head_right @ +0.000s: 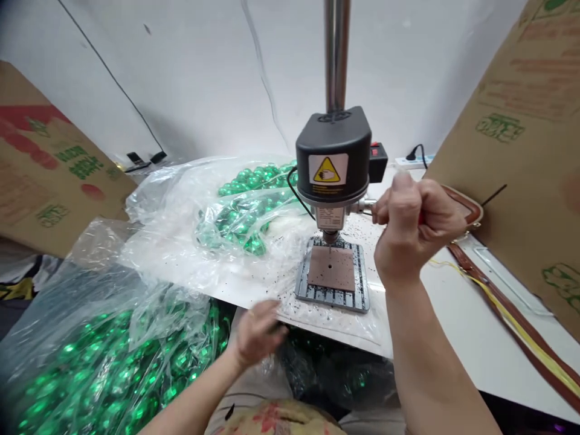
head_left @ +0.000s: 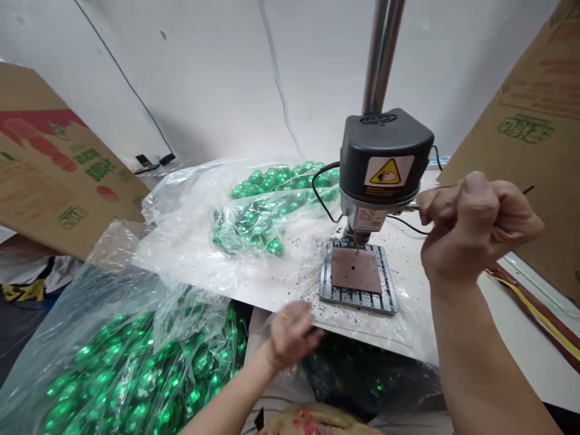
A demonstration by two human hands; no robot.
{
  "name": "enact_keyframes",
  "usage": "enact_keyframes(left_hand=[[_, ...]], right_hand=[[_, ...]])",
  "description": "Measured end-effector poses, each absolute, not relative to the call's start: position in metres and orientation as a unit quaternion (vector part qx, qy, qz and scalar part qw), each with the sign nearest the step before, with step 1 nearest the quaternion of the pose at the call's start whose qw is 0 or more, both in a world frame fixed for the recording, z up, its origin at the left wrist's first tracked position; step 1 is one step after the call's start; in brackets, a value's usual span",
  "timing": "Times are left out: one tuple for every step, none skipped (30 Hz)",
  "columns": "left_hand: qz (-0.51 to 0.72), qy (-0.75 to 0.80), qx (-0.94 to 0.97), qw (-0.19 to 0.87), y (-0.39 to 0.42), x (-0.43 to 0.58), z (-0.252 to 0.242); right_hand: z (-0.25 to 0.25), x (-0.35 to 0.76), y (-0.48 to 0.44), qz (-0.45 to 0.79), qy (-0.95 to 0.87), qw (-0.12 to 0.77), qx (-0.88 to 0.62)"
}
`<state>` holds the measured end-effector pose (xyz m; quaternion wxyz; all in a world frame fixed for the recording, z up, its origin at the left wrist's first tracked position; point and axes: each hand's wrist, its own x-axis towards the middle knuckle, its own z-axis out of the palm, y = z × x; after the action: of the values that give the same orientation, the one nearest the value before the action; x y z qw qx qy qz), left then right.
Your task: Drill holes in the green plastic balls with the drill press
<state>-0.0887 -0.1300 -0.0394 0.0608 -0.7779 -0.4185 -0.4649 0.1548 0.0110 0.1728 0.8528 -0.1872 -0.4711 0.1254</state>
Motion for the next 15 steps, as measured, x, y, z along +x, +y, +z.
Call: enact_keyframes(left_hand=[[-0.524, -0.454, -0.711, 0.121, -0.119, -0.11, -0.022], [-0.578, -0.505, -0.618, 0.171, -0.106, -0.134, -0.002], [-0.613, -0.561, -0.521, 0.193, -0.092, -0.16, 0.017], [-0.644, -0.601, -0.431, 0.193, -0.077, -0.186, 0.036], [-0.664, -0.629, -0.364, 0.174, -0.062, -0.211, 0.053], [-0.667, -0.657, -0.321, 0.145, -0.048, -0.236, 0.067], [-0.661, -0.686, -0.28, 0.12, -0.035, -0.259, 0.079], [-0.646, -0.716, -0.248, 0.089, -0.022, -0.279, 0.088], [-0.632, -0.737, -0.232, 0.056, -0.01, -0.296, 0.095], [-0.627, -0.745, -0.225, 0.034, 0.002, -0.311, 0.1], [-0.623, -0.749, -0.224, 0.014, 0.013, -0.323, 0.104], [-0.624, -0.748, -0.228, -0.001, 0.024, -0.333, 0.107], [-0.626, -0.744, -0.233, -0.015, 0.035, -0.34, 0.11], [-0.628, -0.741, -0.237, -0.032, 0.046, -0.347, 0.113], [-0.63, -0.735, -0.246, -0.05, 0.056, -0.352, 0.115]], right_hand=[[0.172, 0.155, 0.011, 0.127, -0.472, 0.853, -0.184], [0.172, 0.155, 0.011, 0.128, -0.471, 0.854, -0.179], [0.172, 0.155, 0.011, 0.128, -0.471, 0.855, -0.175], [0.172, 0.154, 0.011, 0.129, -0.47, 0.856, -0.173], [0.173, 0.154, 0.011, 0.131, -0.468, 0.857, -0.171], [0.173, 0.154, 0.01, 0.134, -0.466, 0.858, -0.169], [0.174, 0.154, 0.01, 0.137, -0.465, 0.858, -0.171], [0.175, 0.154, 0.01, 0.139, -0.464, 0.857, -0.175], [0.176, 0.154, 0.009, 0.139, -0.462, 0.857, -0.182], [0.177, 0.153, 0.008, 0.136, -0.463, 0.856, -0.188], [0.178, 0.153, 0.008, 0.132, -0.463, 0.855, -0.194], [0.179, 0.153, 0.007, 0.129, -0.462, 0.854, -0.201], [0.179, 0.152, 0.006, 0.127, -0.461, 0.854, -0.205], [0.18, 0.151, 0.006, 0.124, -0.458, 0.856, -0.207], [0.18, 0.151, 0.006, 0.122, -0.455, 0.857, -0.207]])
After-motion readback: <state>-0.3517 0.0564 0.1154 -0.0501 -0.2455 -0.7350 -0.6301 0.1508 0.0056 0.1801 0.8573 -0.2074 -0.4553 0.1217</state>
